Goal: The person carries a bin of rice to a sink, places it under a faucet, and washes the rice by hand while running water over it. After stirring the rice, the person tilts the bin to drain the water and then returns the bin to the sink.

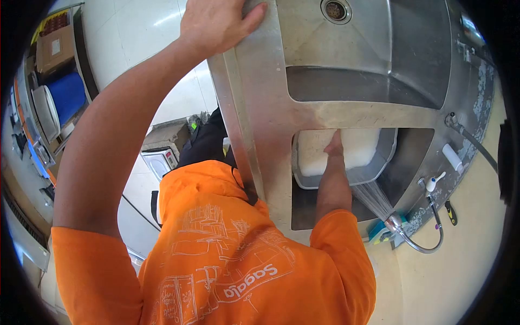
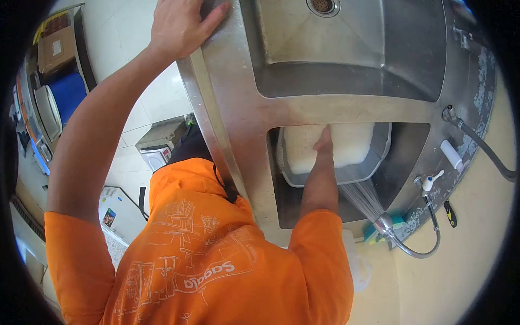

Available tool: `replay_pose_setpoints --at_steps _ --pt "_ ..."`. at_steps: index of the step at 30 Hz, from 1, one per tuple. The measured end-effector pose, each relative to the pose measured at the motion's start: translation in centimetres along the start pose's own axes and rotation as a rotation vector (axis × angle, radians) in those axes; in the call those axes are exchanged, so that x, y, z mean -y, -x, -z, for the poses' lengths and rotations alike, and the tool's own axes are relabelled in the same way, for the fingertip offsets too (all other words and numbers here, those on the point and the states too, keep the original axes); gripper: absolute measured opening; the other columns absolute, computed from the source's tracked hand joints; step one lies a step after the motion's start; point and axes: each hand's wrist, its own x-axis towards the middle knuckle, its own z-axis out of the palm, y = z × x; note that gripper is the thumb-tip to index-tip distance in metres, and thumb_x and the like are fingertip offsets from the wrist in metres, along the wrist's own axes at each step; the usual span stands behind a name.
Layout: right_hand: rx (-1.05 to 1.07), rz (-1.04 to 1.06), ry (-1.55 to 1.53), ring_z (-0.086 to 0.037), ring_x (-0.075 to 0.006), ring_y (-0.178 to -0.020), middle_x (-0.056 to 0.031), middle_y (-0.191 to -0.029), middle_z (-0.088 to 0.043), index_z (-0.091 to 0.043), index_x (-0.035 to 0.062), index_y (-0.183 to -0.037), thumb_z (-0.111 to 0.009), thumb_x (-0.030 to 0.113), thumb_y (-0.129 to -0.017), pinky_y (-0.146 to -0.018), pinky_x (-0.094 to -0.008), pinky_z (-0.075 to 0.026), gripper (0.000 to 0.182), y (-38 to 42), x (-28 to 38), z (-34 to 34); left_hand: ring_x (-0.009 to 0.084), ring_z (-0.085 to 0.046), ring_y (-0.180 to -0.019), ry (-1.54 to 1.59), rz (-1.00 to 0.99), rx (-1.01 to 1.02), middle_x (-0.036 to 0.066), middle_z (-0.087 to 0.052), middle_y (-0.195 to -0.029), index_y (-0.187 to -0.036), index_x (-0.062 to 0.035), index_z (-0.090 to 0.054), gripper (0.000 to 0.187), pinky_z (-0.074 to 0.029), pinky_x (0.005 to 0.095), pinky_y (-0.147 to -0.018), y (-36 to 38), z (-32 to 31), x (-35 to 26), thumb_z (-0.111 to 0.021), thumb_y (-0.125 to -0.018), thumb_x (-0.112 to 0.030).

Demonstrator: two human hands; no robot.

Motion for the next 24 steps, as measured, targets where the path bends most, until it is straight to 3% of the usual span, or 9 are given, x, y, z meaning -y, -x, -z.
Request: replay_pose_setpoints --at_steps 3,7,10,13,17,18,21,24 --pt "0.079 0.330 -0.080 -0.039 -0.0300 -0.138 -0.0092 -0.151 -0.042 -0.036 0.0094 -0.150 -0.035 0.060 -0.098 -0.109 -0.0549 -0.034 0.072 4.6 -1.4 -3.1 0.0340 -0.045 -0.127 -0.023 0.006 -0.001 0.013 -0.054 -0.129 -0.119 -0.0073 -0.057 0.039 -0.035 0.0498 -0.107 -0.1 -0.1 -0.4 -0.061 -0.083 -0.022" --pt "-0.137 0.231 -0.211 -0.049 -0.0299 -0.130 -0.0103 -0.142 -0.051 -0.042 0.0088 -0.146 -0.040 0.053 -0.099 -0.106 -0.0498 -0.040 0.064 6.9 -2.2 -5.2 0.0351 -0.046 -0.126 -0.027 0.020 0.021 0.013 -0.054 -0.130 -0.120 -0.0078 -0.057 0.039 -0.035 0.0496 -0.106 -0.3 0.1 -0.9 -0.060 -0.084 -0.022" --pt "-0.089 0.159 -0.506 -0.055 -0.0297 -0.123 -0.0107 -0.136 -0.056 -0.046 0.0077 -0.143 -0.041 0.050 -0.100 -0.103 -0.0453 -0.045 0.060 -0.1 -5.2 -3.3 0.0354 -0.046 -0.126 -0.061 0.042 0.018 0.013 -0.054 -0.131 -0.121 -0.0077 -0.057 0.040 -0.034 0.0491 -0.107 -0.5 -0.4 -1.3 -0.061 -0.084 -0.023" --pt "0.065 0.118 -0.602 -0.057 -0.0304 -0.119 -0.0107 -0.134 -0.057 -0.048 0.0068 -0.141 -0.041 0.048 -0.100 -0.103 -0.0440 -0.047 0.058 -1.6 -6.3 -3.1 0.0308 -0.049 -0.125 -0.110 -0.060 -0.038 0.005 -0.056 -0.134 -0.125 -0.0153 -0.060 0.037 -0.035 0.0437 -0.108 -0.2 -1.3 -0.3 -0.060 -0.091 -0.031" --pt "0.269 0.213 -0.783 -0.058 -0.0319 -0.118 -0.0123 -0.133 -0.058 -0.050 0.0062 -0.138 -0.040 0.044 -0.101 -0.100 -0.0465 -0.049 0.054 6.2 -4.3 -5.6 0.0265 -0.048 -0.128 -0.180 -0.099 -0.065 0.002 -0.054 -0.137 -0.132 -0.0226 -0.057 0.041 -0.033 0.0439 -0.111 0.0 -2.1 1.2 -0.057 -0.095 -0.041" --pt "0.336 0.246 -0.807 -0.058 -0.0321 -0.117 -0.0128 -0.132 -0.059 -0.051 0.0057 -0.137 -0.040 0.043 -0.101 -0.099 -0.0468 -0.049 0.053 6.5 -4.4 -5.2 0.0283 -0.050 -0.127 -0.200 -0.097 -0.083 0.002 -0.056 -0.136 -0.127 -0.0197 -0.061 0.037 -0.035 0.0420 -0.109 0.1 -2.1 0.9 -0.059 -0.093 -0.034" --pt "0.591 0.371 -0.836 -0.060 -0.0322 -0.115 -0.0142 -0.128 -0.061 -0.051 0.0035 -0.136 -0.041 0.038 -0.102 -0.098 -0.0478 -0.050 0.050 6.3 -4.7 -2.5 0.0286 -0.050 -0.127 -0.199 -0.083 -0.072 0.002 -0.056 -0.136 -0.127 -0.0199 -0.060 0.037 -0.035 0.0421 -0.109 0.0 -2.1 0.6 -0.058 -0.093 -0.034" --pt "0.782 0.212 -0.761 -0.057 -0.0308 -0.119 -0.0133 -0.136 -0.057 -0.053 0.0046 -0.135 -0.044 0.040 -0.100 -0.099 -0.0470 -0.049 0.051 9.4 -2.6 0.1 0.0290 -0.049 -0.127 -0.201 -0.072 -0.060 0.003 -0.056 -0.136 -0.127 -0.0189 -0.060 0.037 -0.035 0.0422 -0.109 0.0 -2.0 0.3 -0.057 -0.093 -0.033"
